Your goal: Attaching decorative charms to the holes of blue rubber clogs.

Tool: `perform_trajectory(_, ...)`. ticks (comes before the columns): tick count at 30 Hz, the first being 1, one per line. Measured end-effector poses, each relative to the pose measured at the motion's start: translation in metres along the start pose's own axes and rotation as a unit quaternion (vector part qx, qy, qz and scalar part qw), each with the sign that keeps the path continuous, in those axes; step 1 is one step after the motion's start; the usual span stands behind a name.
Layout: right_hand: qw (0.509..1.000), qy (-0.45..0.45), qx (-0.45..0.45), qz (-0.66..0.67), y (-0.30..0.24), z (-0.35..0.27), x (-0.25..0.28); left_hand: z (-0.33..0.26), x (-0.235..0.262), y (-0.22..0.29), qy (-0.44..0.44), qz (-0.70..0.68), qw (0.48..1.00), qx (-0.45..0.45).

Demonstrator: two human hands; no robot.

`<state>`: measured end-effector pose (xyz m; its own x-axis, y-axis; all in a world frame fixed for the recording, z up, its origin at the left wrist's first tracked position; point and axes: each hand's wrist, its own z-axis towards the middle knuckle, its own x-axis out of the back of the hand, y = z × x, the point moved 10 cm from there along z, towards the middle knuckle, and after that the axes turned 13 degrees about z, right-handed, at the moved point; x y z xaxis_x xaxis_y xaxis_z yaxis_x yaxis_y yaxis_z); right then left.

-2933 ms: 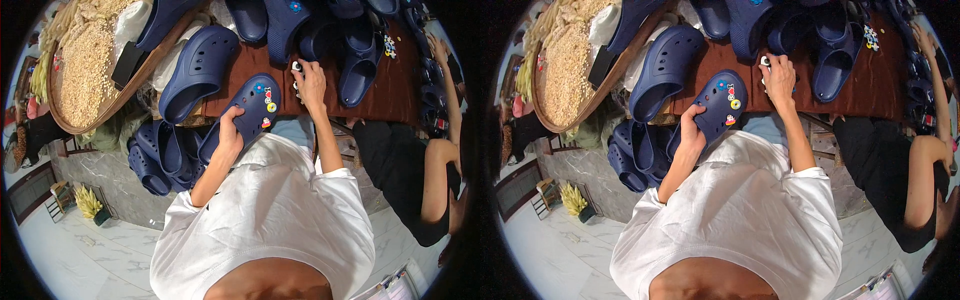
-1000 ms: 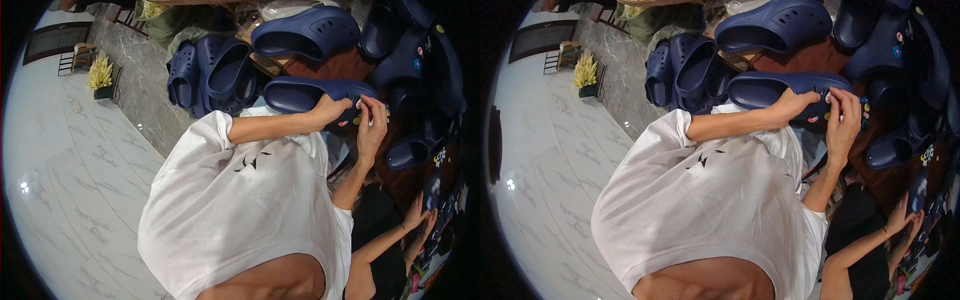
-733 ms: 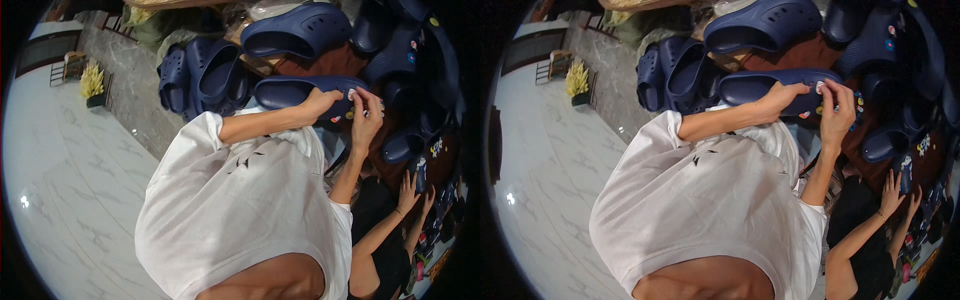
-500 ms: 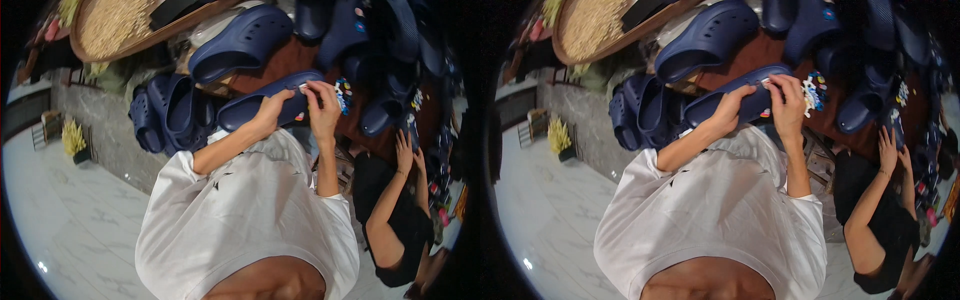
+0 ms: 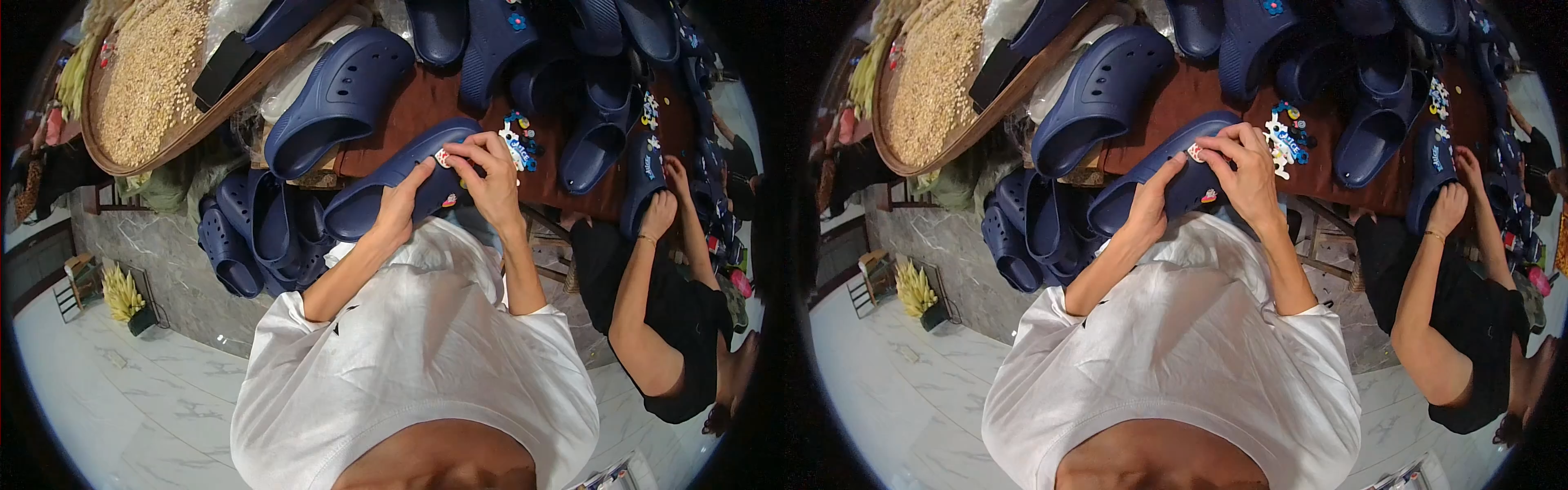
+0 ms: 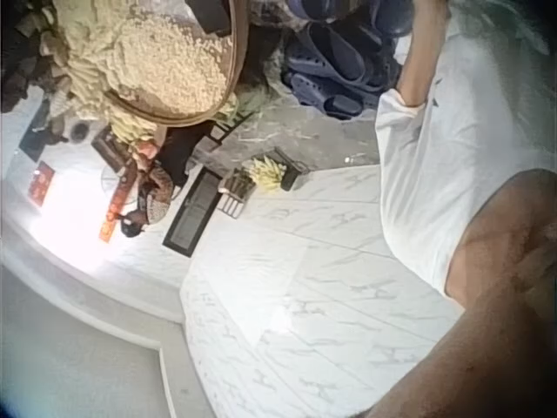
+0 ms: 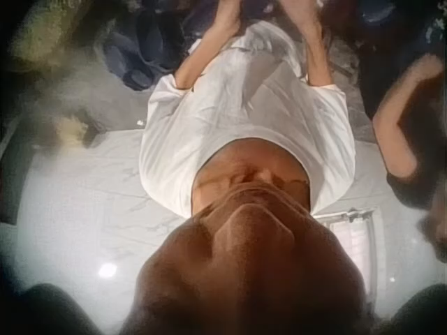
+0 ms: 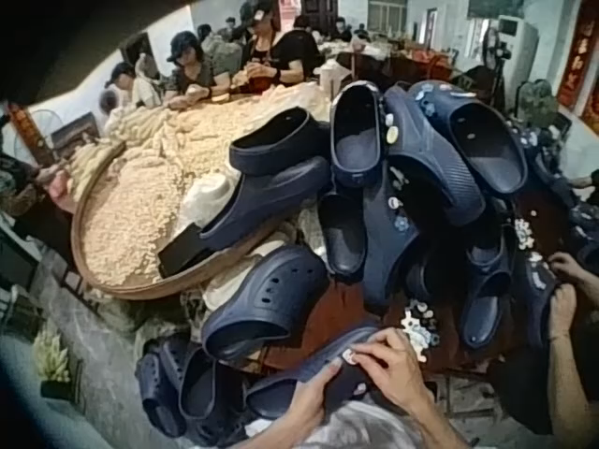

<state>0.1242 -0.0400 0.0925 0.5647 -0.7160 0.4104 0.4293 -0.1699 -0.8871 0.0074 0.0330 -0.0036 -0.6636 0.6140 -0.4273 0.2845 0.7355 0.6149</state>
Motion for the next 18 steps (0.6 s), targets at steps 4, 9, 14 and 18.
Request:
perform_trajectory(4,0.998,-0.019,0.036,-0.039,-0.010,0.001,-0.005,0.007,0.004,-0.002,0.003,0.010,1.000,-0.001)
perform_trajectory(9,0.996,-0.007,0.072,-0.058,-0.024,-0.005,-0.010,0.009,0.008,-0.005,0.015,0.014,1.000,-0.020)
perform_trajectory(14,0.996,0.013,0.074,-0.056,-0.023,-0.008,-0.008,0.011,0.011,-0.008,0.008,0.018,0.999,-0.038)
perform_trajectory(18,0.998,0.043,-0.007,-0.033,-0.006,-0.008,0.003,0.011,0.013,-0.014,0.022,0.033,0.999,-0.029)
